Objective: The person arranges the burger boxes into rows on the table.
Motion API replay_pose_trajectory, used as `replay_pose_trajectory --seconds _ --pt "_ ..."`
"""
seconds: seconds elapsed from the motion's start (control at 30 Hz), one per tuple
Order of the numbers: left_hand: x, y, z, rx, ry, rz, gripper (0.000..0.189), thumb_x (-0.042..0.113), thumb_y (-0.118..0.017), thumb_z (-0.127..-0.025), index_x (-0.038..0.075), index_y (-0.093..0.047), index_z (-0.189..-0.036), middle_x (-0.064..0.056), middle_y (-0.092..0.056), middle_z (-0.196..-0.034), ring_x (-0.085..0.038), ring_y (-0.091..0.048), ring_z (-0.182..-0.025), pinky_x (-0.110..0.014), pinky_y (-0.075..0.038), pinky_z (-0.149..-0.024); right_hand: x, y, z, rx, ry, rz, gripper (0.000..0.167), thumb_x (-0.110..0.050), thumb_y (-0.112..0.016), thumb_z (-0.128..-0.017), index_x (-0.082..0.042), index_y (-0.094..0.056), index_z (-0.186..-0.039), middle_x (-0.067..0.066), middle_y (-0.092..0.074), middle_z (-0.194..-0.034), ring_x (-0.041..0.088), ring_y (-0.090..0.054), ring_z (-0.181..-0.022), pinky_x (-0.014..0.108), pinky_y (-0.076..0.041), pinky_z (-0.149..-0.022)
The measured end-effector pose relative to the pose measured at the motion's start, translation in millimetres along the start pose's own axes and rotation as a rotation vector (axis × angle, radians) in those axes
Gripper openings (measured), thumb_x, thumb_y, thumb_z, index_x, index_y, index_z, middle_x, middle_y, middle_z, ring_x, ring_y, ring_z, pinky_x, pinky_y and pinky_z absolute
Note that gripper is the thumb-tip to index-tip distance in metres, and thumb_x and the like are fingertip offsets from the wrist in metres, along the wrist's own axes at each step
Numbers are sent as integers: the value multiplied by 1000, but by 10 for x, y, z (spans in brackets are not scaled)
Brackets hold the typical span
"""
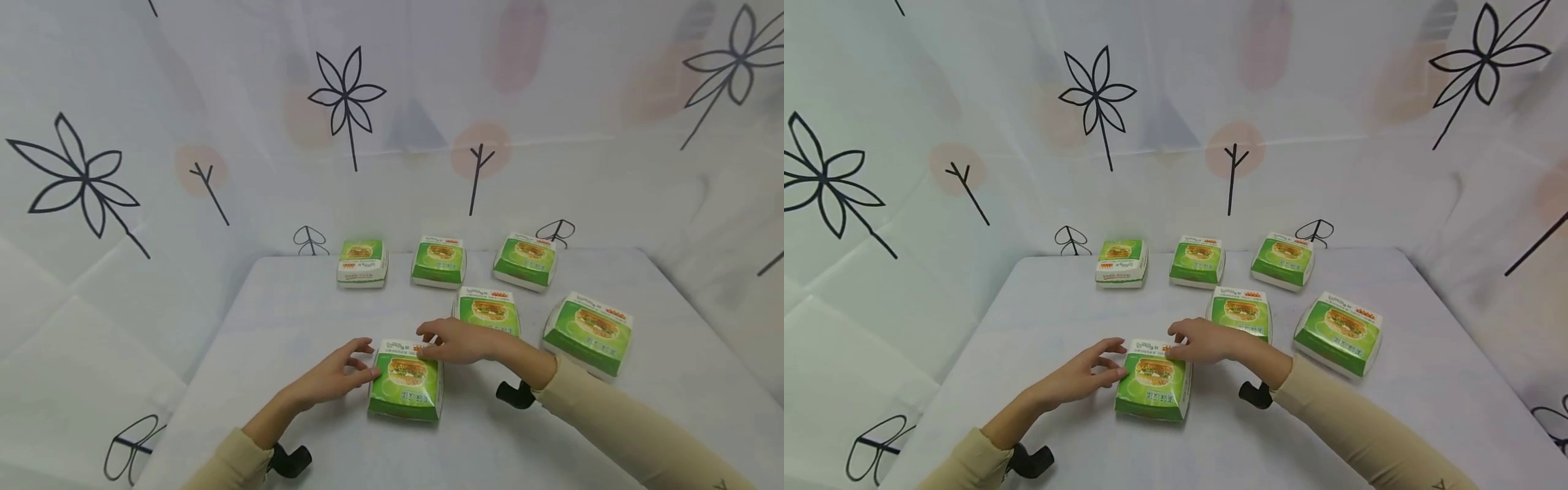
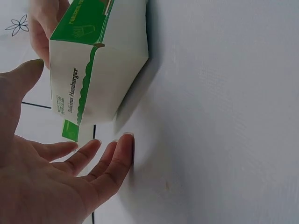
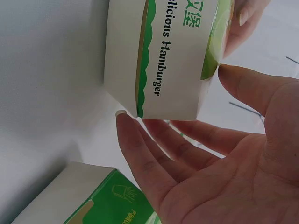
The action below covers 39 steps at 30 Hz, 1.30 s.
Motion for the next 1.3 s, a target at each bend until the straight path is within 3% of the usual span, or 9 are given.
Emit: replay_pose_trajectory --seconds 0.37,0.87,1.03,1.3 --pt "10 -80 7 -44 17 44 77 45 -71 -96 9 -38 -155 -10 -47 -147 -21 -59 -112 -34 -54 -78 28 -30 0 -3 -29 -16 48 -30 -62 -103 -3 -57 -141 11 -63 -132 30 -58 -122 49 -51 -101" --pt "-18 -128 11 -85 54 122 71 45 -68 -98 16 -39 -156 -15 -49 -146 -27 -60 -120 -41 -58 -88 73 -90 17 -10 -29 -26 41 -31 -62 -103 -6 -63 -135 9 -64 -132 26 -58 -122 50 -50 -104" --pt "3 -124 -16 -104 39 123 70 44 -67 -99 15 -39 -156 -15 -48 -147 -28 -59 -122 -40 -59 -88 81 -89 26 -4 -22 -20 39 -30 -62 -103 -5 -65 -133 10 -63 -133 27 -56 -124 51 -48 -105" --pt "81 -73 -70 -150 -12 85 63 38 -65 -102 14 -41 -155 -13 -47 -147 -26 -60 -121 -39 -59 -87 80 -69 35 -3 -18 -3 39 -33 -61 -104 -4 -65 -131 6 -67 -123 23 -61 -114 48 -53 -98"
Point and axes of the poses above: each hand's wrist, its own z-axis away from the middle knuckle, its own y-axis out of the back of the hand, x = y × z, the point moved 8 cm from there along -z, towards the middle knuckle
